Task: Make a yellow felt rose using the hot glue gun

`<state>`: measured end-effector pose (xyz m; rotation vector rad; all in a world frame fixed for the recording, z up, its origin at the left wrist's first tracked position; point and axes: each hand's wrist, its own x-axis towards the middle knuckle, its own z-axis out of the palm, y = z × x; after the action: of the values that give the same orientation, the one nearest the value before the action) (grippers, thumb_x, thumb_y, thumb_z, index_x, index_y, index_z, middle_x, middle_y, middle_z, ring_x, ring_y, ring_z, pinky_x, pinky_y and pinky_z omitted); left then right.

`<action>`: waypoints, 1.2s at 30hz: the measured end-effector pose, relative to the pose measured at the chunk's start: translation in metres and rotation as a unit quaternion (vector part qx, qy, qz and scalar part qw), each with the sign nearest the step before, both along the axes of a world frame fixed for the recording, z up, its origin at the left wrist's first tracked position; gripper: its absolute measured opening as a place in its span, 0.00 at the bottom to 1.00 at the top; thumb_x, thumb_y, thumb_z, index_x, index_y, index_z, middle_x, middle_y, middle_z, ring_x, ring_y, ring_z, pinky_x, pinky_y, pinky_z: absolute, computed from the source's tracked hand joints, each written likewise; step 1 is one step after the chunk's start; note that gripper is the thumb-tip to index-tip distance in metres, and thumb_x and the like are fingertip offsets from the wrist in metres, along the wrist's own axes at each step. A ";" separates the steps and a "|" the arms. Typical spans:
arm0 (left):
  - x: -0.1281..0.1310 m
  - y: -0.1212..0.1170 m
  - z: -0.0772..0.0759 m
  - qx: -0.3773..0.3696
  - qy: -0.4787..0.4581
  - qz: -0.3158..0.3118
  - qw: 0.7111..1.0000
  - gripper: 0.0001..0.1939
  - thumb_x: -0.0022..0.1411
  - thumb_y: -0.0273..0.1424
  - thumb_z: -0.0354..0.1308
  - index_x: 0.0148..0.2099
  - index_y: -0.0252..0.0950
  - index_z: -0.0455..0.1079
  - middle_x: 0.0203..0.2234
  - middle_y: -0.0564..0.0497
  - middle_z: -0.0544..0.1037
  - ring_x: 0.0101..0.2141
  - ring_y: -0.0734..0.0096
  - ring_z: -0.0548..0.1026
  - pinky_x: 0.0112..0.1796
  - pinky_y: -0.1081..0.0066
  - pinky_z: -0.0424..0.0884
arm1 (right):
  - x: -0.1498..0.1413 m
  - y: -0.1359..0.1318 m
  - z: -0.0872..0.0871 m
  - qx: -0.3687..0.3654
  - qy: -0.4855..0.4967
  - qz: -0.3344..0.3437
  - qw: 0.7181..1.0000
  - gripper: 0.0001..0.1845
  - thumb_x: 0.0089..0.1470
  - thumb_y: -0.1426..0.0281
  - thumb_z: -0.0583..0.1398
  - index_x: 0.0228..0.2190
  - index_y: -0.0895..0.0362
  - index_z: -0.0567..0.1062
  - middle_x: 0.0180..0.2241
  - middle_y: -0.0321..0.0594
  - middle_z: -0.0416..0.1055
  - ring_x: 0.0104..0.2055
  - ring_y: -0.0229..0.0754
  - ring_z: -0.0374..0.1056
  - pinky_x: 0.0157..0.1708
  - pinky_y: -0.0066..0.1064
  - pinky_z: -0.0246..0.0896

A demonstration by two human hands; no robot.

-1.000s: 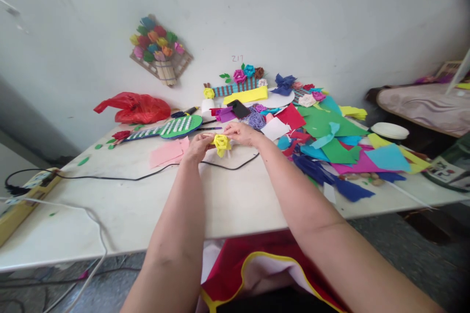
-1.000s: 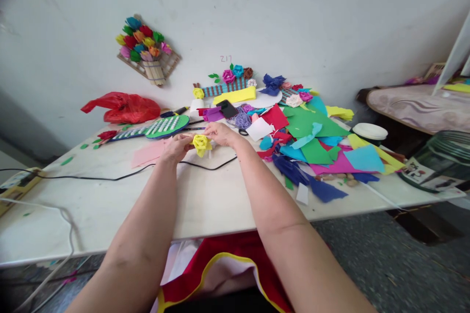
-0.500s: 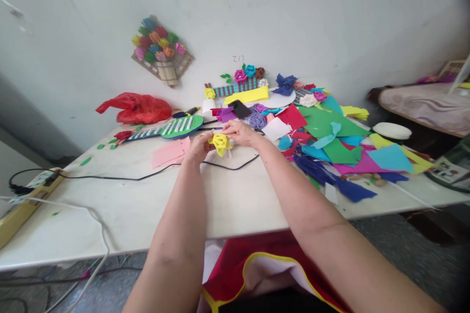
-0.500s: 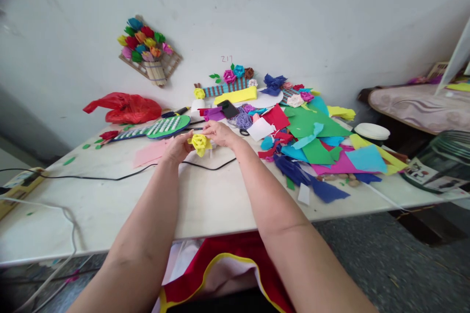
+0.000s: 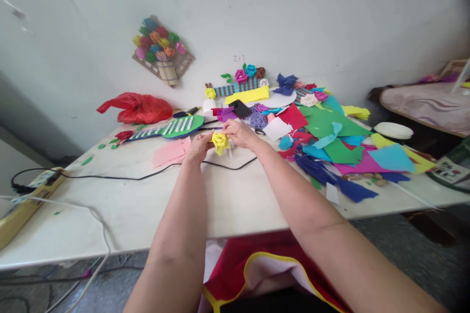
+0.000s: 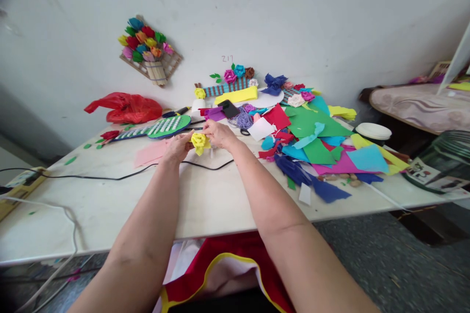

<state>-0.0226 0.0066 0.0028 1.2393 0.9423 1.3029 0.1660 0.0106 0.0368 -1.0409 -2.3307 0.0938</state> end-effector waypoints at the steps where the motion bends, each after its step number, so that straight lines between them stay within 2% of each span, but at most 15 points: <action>1: 0.000 0.000 0.000 0.001 0.000 0.004 1.000 0.22 0.45 0.48 0.71 0.24 0.33 0.74 0.24 0.42 0.81 0.34 0.55 0.81 0.37 0.65 0.74 | 0.000 0.000 0.000 0.001 -0.004 -0.004 1.000 0.18 0.57 0.75 0.57 0.44 0.52 0.82 0.48 0.40 0.73 0.44 0.42 0.69 0.40 0.30 0.60; 9: -0.002 0.001 -0.001 0.028 0.005 0.001 1.000 0.24 0.38 0.50 0.73 0.22 0.34 0.73 0.21 0.45 0.80 0.32 0.57 0.81 0.38 0.63 0.75 | 0.004 0.004 0.001 -0.023 0.018 -0.026 0.999 0.16 0.56 0.70 0.62 0.47 0.52 0.81 0.47 0.42 0.73 0.43 0.40 0.69 0.42 0.29 0.60; 14: -0.003 0.000 0.000 0.038 0.023 -0.003 0.999 0.25 0.37 0.51 0.73 0.22 0.34 0.73 0.22 0.45 0.80 0.34 0.55 0.81 0.39 0.63 0.75 | 0.008 0.004 0.003 -0.048 0.017 0.003 0.999 0.16 0.56 0.71 0.62 0.46 0.53 0.82 0.39 0.42 0.77 0.37 0.38 0.68 0.38 0.27 0.58; 20: -0.003 -0.005 0.003 0.037 0.022 0.002 0.999 0.21 0.37 0.46 0.73 0.21 0.36 0.72 0.22 0.47 0.79 0.33 0.57 0.80 0.37 0.64 0.75 | 0.011 0.005 -0.002 -0.131 0.059 0.034 0.989 0.22 0.55 0.75 0.60 0.51 0.54 0.79 0.30 0.37 0.79 0.26 0.32 0.63 0.31 0.25 0.56; 23: -0.004 -0.006 0.003 0.030 0.014 0.005 0.999 0.17 0.40 0.42 0.73 0.23 0.35 0.74 0.21 0.48 0.78 0.32 0.59 0.80 0.36 0.66 0.74 | 0.010 0.005 -0.004 -0.151 0.061 0.039 0.986 0.23 0.56 0.74 0.59 0.53 0.55 0.77 0.29 0.37 0.79 0.23 0.32 0.64 0.30 0.25 0.58; 25: -0.005 -0.005 0.003 0.024 0.009 0.008 1.000 0.15 0.42 0.40 0.72 0.24 0.35 0.74 0.21 0.49 0.78 0.31 0.60 0.79 0.35 0.67 0.73 | 0.010 0.004 -0.002 -0.143 0.057 0.040 0.987 0.23 0.56 0.74 0.59 0.52 0.54 0.78 0.32 0.38 0.81 0.25 0.33 0.68 0.33 0.26 0.61; 28: -0.005 -0.004 0.002 0.021 -0.005 0.008 1.000 0.15 0.43 0.40 0.72 0.24 0.35 0.74 0.21 0.49 0.78 0.30 0.62 0.79 0.33 0.68 0.73 | 0.009 0.002 0.000 -0.108 0.045 0.032 0.993 0.21 0.55 0.74 0.61 0.50 0.50 0.79 0.39 0.40 0.82 0.36 0.39 0.75 0.39 0.28 0.64; 31: -0.005 -0.003 0.003 0.016 -0.013 0.001 1.000 0.16 0.43 0.41 0.72 0.25 0.34 0.75 0.22 0.48 0.79 0.30 0.62 0.79 0.33 0.68 0.73 | 0.007 0.001 0.003 -0.080 0.027 0.005 0.996 0.18 0.56 0.71 0.61 0.48 0.48 0.80 0.43 0.39 0.81 0.44 0.44 0.76 0.43 0.29 0.66; 36: -0.004 -0.005 0.005 -0.011 -0.032 -0.019 0.999 0.17 0.43 0.40 0.72 0.29 0.32 0.75 0.23 0.46 0.80 0.28 0.61 0.80 0.34 0.67 0.74 | 0.005 -0.005 0.006 -0.061 0.000 -0.022 0.998 0.18 0.58 0.70 0.61 0.48 0.45 0.80 0.45 0.38 0.80 0.48 0.46 0.76 0.45 0.32 0.67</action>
<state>-0.0270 0.0014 0.0080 1.1865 0.8819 1.2921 0.1706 0.0058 0.0426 -1.1513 -2.3253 0.2209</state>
